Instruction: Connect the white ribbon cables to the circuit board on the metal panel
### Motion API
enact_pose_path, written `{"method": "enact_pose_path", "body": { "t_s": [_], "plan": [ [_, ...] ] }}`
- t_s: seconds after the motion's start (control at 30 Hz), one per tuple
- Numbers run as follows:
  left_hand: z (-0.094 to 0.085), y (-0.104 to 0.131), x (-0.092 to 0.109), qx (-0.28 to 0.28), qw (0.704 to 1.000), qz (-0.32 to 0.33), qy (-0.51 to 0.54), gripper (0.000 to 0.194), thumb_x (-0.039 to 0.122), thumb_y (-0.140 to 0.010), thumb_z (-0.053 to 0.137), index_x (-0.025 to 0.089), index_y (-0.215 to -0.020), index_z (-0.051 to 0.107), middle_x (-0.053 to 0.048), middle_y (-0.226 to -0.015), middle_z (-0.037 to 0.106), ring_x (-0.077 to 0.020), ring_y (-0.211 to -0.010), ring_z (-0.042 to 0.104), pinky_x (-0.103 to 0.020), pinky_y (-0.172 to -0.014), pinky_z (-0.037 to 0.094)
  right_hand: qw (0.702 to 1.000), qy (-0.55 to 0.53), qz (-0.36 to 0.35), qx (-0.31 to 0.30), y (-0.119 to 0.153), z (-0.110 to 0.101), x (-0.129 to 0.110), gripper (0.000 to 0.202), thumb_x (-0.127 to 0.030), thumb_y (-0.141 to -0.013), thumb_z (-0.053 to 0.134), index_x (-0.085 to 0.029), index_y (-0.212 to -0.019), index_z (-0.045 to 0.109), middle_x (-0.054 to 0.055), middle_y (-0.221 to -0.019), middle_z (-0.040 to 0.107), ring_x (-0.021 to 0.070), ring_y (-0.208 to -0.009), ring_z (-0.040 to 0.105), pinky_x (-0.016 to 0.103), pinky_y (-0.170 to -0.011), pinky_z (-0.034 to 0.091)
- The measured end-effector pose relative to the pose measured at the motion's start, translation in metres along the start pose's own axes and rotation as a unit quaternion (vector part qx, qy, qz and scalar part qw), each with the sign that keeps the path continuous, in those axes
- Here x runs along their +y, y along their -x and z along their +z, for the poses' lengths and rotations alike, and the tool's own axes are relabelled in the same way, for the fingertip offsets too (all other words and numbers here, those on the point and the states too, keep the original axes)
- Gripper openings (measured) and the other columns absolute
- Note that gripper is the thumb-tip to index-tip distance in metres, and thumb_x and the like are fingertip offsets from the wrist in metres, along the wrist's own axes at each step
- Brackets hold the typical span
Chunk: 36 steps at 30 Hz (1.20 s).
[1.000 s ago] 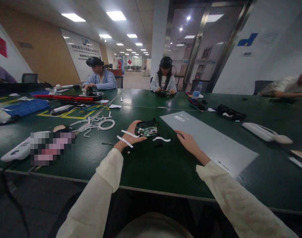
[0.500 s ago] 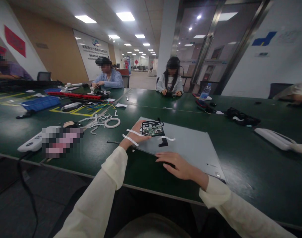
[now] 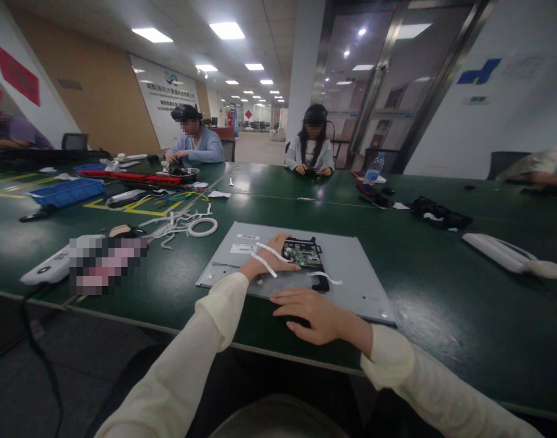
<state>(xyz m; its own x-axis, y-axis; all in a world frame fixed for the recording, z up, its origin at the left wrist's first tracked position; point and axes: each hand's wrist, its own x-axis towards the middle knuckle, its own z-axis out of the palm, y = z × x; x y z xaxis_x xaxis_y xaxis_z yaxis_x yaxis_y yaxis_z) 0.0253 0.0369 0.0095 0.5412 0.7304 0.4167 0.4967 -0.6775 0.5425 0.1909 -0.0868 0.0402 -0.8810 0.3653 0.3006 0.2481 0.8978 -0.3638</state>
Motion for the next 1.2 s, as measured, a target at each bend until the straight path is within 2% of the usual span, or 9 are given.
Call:
{"method": "enact_pose_path", "body": {
  "t_s": [0.1,0.3,0.4,0.5,0.8,0.9,1.0,1.1,1.2],
  "plan": [
    [0.004,-0.002,-0.001,-0.035,0.999,-0.006,-0.013,0.091,0.056,-0.059,0.067,0.016,-0.132,0.030,-0.014,-0.131,0.042,-0.0283,-0.123,0.038,-0.041,-0.103,0.031,1.000,-0.002,-0.005,0.003,0.000,0.000,0.000,0.035,-0.022,-0.080,0.045,-0.013,-0.111,0.059,0.012,-0.120,0.056,0.0172,-0.118,0.046,0.035,-0.100,0.036],
    [0.001,-0.001,-0.002,-0.087,0.994,-0.044,-0.038,0.097,0.061,-0.060,0.064,0.020,-0.137,0.023,-0.014,-0.143,0.026,-0.0306,-0.133,0.022,-0.043,-0.105,0.025,1.000,-0.013,-0.002,0.005,-0.001,0.000,0.001,0.033,-0.023,-0.081,0.044,-0.014,-0.110,0.060,0.011,-0.120,0.056,0.0171,-0.117,0.047,0.035,-0.099,0.037],
    [-0.001,-0.001,-0.001,-0.103,0.991,-0.058,-0.057,0.097,0.062,-0.060,0.062,0.020,-0.138,0.022,-0.014,-0.143,0.026,-0.0310,-0.133,0.020,-0.045,-0.106,0.021,1.000,-0.015,-0.006,0.003,-0.001,0.001,0.002,0.034,-0.023,-0.082,0.044,-0.014,-0.110,0.060,0.010,-0.120,0.056,0.0168,-0.117,0.047,0.034,-0.099,0.037],
    [-0.003,-0.001,0.000,-0.110,0.989,-0.067,-0.076,0.094,0.064,-0.061,0.060,0.022,-0.137,0.023,-0.013,-0.142,0.029,-0.0310,-0.133,0.020,-0.048,-0.107,0.016,1.000,-0.018,-0.008,0.006,-0.001,0.002,0.003,0.034,-0.024,-0.082,0.045,-0.014,-0.110,0.060,0.011,-0.119,0.057,0.0169,-0.117,0.047,0.034,-0.099,0.036],
    [-0.005,0.004,0.001,-0.116,0.988,-0.048,-0.087,0.097,0.064,-0.064,0.058,0.020,-0.140,0.016,-0.014,-0.144,0.025,-0.0304,-0.134,0.018,-0.047,-0.107,0.014,1.000,-0.023,0.011,-0.007,-0.004,0.001,0.002,0.035,-0.025,-0.083,0.045,-0.016,-0.115,0.057,0.009,-0.121,0.056,0.0163,-0.116,0.047,0.034,-0.099,0.036],
    [-0.004,0.005,0.001,-0.103,0.990,-0.038,-0.084,0.099,0.062,-0.063,0.059,0.017,-0.140,0.016,-0.016,-0.144,0.025,-0.0310,-0.133,0.020,-0.046,-0.106,0.017,0.999,-0.020,0.023,0.031,-0.002,-0.004,0.006,0.036,-0.025,-0.085,0.044,-0.017,-0.119,0.054,0.007,-0.120,0.056,0.0150,-0.113,0.050,0.033,-0.098,0.038],
    [-0.004,0.007,0.001,-0.082,0.993,-0.031,-0.082,0.097,0.059,-0.064,0.061,0.019,-0.140,0.017,-0.015,-0.144,0.026,-0.0300,-0.132,0.023,-0.044,-0.106,0.020,0.982,0.005,0.109,0.151,0.009,-0.019,0.018,0.031,-0.026,-0.086,0.043,-0.020,-0.113,0.057,0.005,-0.114,0.060,0.0161,-0.106,0.054,0.034,-0.094,0.041],
    [-0.004,0.008,0.000,-0.072,0.994,-0.029,-0.074,0.095,0.059,-0.065,0.060,0.020,-0.140,0.017,-0.013,-0.143,0.029,-0.0292,-0.131,0.027,-0.042,-0.105,0.022,0.927,0.045,0.264,0.263,0.031,-0.038,0.040,0.026,-0.030,-0.085,0.044,-0.019,-0.099,0.063,0.006,-0.101,0.064,0.0176,-0.092,0.059,0.033,-0.083,0.046],
    [-0.004,0.007,-0.001,-0.069,0.995,-0.034,-0.063,0.095,0.060,-0.063,0.061,0.020,-0.139,0.019,-0.013,-0.141,0.031,-0.0299,-0.129,0.031,-0.042,-0.105,0.023,0.893,0.042,0.377,0.240,0.052,-0.049,0.063,0.026,-0.035,-0.082,0.047,-0.018,-0.088,0.065,0.007,-0.093,0.064,0.0179,-0.084,0.059,0.030,-0.072,0.048]
  ]
}}
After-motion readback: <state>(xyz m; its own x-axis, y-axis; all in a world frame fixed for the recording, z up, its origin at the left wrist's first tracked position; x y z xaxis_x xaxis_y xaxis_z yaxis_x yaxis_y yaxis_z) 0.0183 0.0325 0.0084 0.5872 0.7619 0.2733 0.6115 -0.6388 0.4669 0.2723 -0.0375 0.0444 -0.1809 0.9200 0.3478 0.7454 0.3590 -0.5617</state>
